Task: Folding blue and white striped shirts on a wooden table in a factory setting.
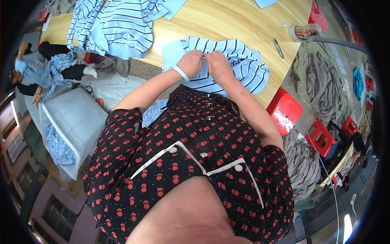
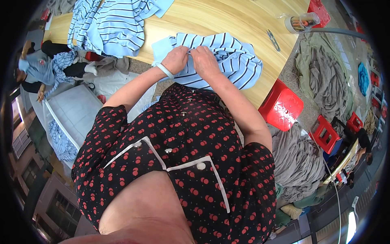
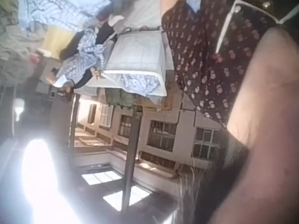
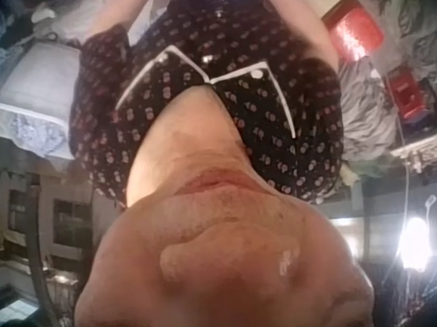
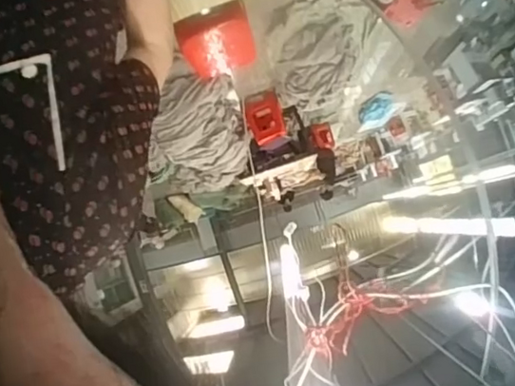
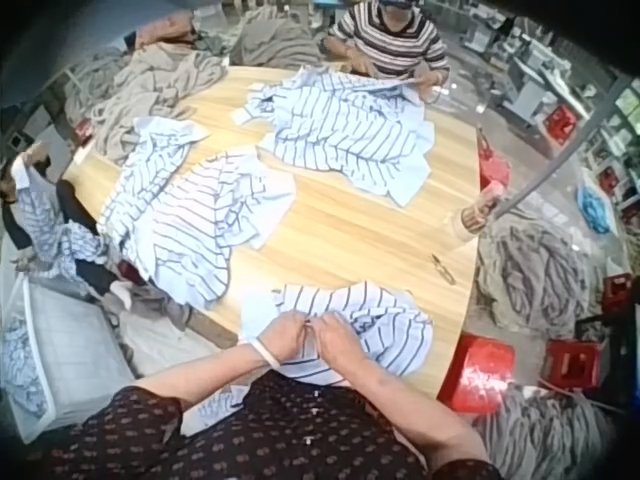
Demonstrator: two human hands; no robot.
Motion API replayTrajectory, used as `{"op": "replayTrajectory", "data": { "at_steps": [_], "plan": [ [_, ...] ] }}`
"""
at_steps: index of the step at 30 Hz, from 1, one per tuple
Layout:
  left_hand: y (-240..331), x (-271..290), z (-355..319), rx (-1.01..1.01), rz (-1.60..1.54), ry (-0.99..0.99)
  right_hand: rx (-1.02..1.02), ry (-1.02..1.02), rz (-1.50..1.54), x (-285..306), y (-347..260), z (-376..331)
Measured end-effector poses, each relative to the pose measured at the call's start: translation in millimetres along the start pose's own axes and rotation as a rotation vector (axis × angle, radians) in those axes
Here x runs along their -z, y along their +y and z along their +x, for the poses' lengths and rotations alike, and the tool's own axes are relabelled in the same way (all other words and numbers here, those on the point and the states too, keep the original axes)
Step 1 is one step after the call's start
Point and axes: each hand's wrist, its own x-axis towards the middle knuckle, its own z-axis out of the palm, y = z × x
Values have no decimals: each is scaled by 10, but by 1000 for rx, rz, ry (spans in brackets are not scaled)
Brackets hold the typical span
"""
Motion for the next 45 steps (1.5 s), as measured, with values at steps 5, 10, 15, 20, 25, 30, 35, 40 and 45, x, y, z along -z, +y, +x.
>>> {"op": "replayTrajectory", "data": {
  "at_steps": [5, 10, 15, 20, 25, 30, 35, 40, 45],
  "plan": [
    [16, 10, 9, 15, 12, -12, -9, -37, -21, 2, 5, -13],
    [-14, 12, 31, -14, -27, 33, -8, -26, -3, 2, -6, -12],
    [-51, 19, 23, -35, -67, 15, -2, 16, 61, 3, 18, -12],
    [-72, 58, 15, -88, -118, -46, -50, 22, 208, -21, 114, -23],
    [-177, 152, -17, -219, -182, -130, -298, -124, 415, 15, 109, 0],
    [-171, 233, 72, -122, -293, -288, -435, -214, 573, 76, 176, 10],
    [-213, 240, 103, -11, -316, -355, -401, -296, 412, 240, 93, -15],
    [-273, 218, 172, 33, -285, -313, -169, -104, 109, 294, 196, -283],
    [89, 178, 371, 7, -153, -369, -131, -82, 63, 284, 186, -322]
  ]
}}
